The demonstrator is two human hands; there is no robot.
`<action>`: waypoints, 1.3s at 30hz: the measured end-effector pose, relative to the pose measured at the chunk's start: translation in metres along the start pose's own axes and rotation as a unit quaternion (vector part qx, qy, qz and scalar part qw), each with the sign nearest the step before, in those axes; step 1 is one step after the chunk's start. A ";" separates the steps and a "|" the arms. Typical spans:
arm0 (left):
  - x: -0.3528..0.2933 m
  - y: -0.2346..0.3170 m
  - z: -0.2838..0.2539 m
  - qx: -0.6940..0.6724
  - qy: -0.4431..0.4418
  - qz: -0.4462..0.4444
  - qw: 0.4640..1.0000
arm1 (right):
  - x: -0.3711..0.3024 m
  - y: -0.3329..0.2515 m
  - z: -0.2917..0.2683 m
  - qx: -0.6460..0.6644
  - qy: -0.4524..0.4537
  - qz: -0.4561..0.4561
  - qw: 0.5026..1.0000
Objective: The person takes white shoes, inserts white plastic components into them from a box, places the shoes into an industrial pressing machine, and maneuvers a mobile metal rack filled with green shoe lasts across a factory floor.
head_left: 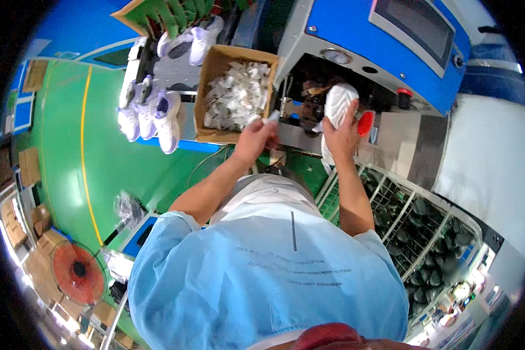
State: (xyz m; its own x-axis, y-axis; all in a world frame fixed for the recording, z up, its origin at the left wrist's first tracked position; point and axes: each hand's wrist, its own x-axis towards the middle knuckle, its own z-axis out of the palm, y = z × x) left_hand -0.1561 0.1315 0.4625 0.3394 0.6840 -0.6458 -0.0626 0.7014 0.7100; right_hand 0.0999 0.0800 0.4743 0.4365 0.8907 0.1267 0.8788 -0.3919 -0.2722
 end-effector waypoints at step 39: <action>-0.032 -0.036 -0.003 0.249 -0.259 -0.174 0.917 | -0.287 0.051 -0.115 0.441 0.166 0.275 0.838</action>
State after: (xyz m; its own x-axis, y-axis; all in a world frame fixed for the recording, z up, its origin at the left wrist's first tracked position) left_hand -0.1676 0.0845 0.4567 0.6653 0.1588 -0.7294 0.5273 0.5917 0.6098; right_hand 0.0419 -0.2223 0.5332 0.8870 0.4608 -0.0313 0.1066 -0.2701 -0.9569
